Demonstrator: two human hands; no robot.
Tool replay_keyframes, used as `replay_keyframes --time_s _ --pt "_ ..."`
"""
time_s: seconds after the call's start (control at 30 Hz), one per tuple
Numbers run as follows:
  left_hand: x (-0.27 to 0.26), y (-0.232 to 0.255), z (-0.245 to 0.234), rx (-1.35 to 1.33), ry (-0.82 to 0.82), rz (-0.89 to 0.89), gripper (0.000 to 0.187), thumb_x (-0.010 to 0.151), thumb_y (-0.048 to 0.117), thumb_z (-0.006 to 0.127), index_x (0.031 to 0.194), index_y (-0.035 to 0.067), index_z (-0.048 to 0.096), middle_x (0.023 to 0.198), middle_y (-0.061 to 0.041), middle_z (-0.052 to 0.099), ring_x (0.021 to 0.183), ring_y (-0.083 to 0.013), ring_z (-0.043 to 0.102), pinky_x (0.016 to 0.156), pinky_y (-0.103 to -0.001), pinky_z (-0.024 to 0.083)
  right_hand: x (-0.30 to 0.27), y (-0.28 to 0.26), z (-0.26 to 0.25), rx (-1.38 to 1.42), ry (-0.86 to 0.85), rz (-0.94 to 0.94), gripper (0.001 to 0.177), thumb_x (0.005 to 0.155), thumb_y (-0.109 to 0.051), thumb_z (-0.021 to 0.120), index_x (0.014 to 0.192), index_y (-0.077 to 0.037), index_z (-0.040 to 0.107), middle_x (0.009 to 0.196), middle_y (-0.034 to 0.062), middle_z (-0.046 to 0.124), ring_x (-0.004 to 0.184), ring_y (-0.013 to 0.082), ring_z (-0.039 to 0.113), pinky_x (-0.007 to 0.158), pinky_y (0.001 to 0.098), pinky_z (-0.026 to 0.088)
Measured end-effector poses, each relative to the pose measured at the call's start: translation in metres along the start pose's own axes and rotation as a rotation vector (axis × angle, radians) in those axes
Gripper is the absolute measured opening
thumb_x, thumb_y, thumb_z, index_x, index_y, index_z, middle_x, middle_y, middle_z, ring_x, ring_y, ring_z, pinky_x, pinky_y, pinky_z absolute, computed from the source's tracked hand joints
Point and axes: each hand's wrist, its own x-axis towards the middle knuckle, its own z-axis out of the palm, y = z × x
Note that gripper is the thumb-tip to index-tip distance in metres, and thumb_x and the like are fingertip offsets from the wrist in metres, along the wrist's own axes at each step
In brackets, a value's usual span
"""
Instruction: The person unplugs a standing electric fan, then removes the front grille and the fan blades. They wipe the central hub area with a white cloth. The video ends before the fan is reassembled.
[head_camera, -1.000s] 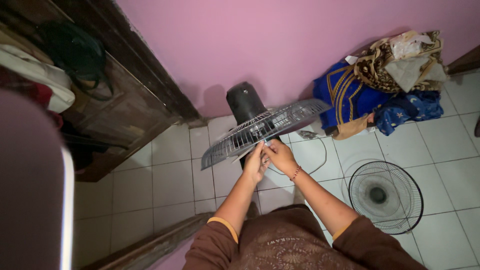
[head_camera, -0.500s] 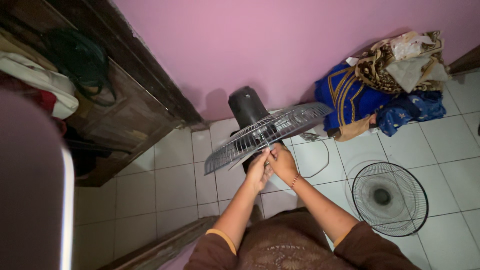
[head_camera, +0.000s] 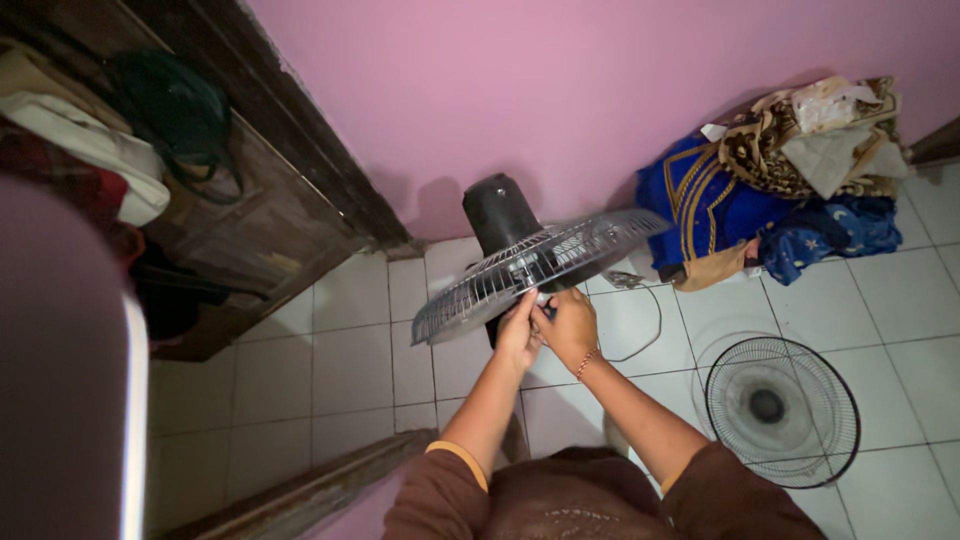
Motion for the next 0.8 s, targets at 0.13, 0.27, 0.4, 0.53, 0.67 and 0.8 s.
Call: replay_keyframes --time_s 0.13,0.27,0.4,0.53,0.67,0.8 --pt "0.0 -0.006 0.001 -0.004 -0.028 0.024 0.036 0.096 0.046 0.071 0.101 0.01 0.071 0.085 0.0 0.069 0.068 -0.0115 0.059 0.063 -0.028 0.048 0.005 0.016 0.004 0.065 -0.052 -0.003 0.033 0.081 -0.031 0.078 0.088 0.0 0.07 0.084 0.0142 0.07 0.083 0.0328 0.067 0.074 0.0419 0.054" --pt "-0.001 -0.003 0.002 0.036 0.107 -0.026 0.029 0.097 0.044 0.069 0.106 0.016 0.07 0.098 0.005 0.071 0.095 -0.0121 0.065 0.084 -0.029 0.051 0.016 0.032 0.002 0.34 -0.419 0.158 0.031 0.094 -0.033 0.064 0.091 -0.003 0.073 0.081 0.0083 0.076 0.073 0.0234 0.074 0.068 0.0352 0.055" --pt "-0.03 0.005 0.018 0.727 0.302 0.228 0.03 0.102 0.041 0.06 0.111 0.015 0.069 0.107 -0.004 0.071 0.106 -0.0241 0.065 0.089 -0.036 0.05 0.02 0.032 0.003 0.307 -0.416 0.114 0.03 0.095 -0.032 0.064 0.096 -0.004 0.073 0.078 0.0118 0.074 0.07 0.0248 0.072 0.065 0.0351 0.053" --pt "-0.094 0.01 0.037 1.346 0.292 0.719 0.027 0.097 0.026 0.061 0.116 0.007 0.064 0.112 -0.015 0.066 0.104 -0.0355 0.067 0.089 -0.043 0.053 0.014 0.03 0.007 0.32 -0.359 0.264 0.032 0.092 -0.035 0.067 0.097 -0.004 0.072 0.081 0.0148 0.076 0.074 0.0296 0.072 0.068 0.039 0.054" --pt "-0.117 0.034 0.06 1.699 0.068 1.181 0.035 0.093 0.011 0.059 0.125 -0.001 0.057 0.122 -0.023 0.06 0.103 -0.0441 0.067 0.089 -0.049 0.056 0.009 0.034 0.016 0.16 -0.277 0.057 0.029 0.09 -0.028 0.067 0.102 -0.002 0.066 0.094 0.0224 0.072 0.088 0.0386 0.07 0.074 0.0458 0.054" --pt "-0.109 0.057 0.072 1.693 0.061 1.189 0.053 0.087 0.006 0.057 0.136 -0.011 0.047 0.14 -0.033 0.051 0.094 -0.0477 0.068 0.078 -0.048 0.058 0.002 0.036 0.023 0.152 -0.223 0.104 0.028 0.093 -0.026 0.06 0.105 -0.001 0.063 0.097 0.0228 0.071 0.09 0.0413 0.069 0.077 0.048 0.053"
